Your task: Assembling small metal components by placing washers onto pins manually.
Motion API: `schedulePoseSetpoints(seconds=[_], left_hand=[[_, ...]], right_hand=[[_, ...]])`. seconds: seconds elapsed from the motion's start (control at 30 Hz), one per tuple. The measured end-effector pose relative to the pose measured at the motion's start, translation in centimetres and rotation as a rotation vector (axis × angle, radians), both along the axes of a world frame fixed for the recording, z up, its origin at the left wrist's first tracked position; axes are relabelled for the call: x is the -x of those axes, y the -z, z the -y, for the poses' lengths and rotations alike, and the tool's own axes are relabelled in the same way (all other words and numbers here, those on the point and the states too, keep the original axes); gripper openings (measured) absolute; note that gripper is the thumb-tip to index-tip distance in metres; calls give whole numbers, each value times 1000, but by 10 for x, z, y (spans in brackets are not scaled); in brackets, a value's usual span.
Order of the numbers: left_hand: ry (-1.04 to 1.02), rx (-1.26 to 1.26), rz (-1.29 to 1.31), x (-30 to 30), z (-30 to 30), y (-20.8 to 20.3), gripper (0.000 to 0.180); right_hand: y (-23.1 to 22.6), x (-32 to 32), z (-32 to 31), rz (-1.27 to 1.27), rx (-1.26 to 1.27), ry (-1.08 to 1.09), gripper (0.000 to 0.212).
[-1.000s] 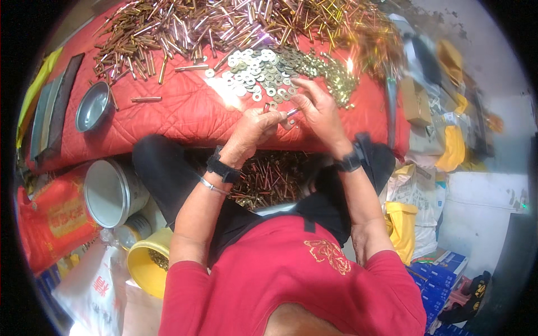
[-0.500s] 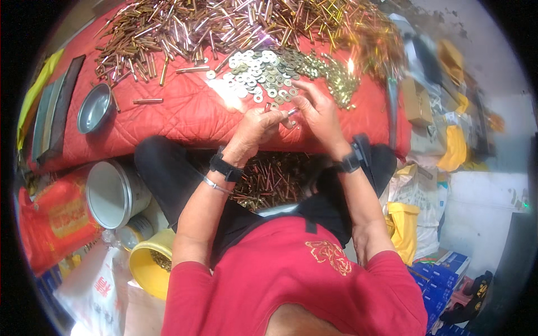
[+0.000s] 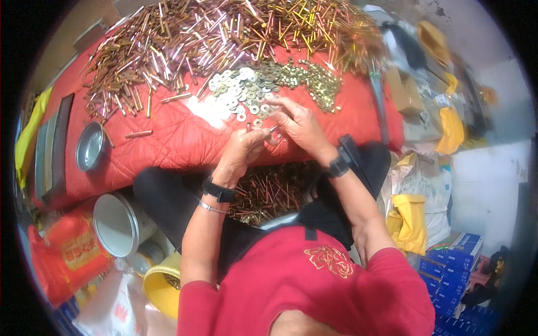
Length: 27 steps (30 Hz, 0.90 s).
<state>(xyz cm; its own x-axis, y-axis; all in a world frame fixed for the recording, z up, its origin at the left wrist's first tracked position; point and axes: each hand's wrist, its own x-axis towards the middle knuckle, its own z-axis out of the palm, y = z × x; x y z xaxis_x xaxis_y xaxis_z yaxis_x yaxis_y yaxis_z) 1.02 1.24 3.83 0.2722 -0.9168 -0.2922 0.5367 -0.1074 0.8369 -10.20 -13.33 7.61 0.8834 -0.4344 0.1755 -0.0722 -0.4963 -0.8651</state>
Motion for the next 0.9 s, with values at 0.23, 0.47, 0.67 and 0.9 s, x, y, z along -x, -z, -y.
schedulePoseSetpoints(seconds=[0.23,0.47,0.67,0.9], left_hand=[[5,-23,-24,1,1,1,22],[-13,-68,-24,1,1,-3,22],[-2,154,576,1,0,-3,25],[-199,37,1007,-11,4,1,16]], right_hand=[[5,2,8,-39,32,-102,31],[17,-1,8,165,298,-129,27],[4,-2,37,-26,-190,117,26],[36,-57,168,84,794,566,26]])
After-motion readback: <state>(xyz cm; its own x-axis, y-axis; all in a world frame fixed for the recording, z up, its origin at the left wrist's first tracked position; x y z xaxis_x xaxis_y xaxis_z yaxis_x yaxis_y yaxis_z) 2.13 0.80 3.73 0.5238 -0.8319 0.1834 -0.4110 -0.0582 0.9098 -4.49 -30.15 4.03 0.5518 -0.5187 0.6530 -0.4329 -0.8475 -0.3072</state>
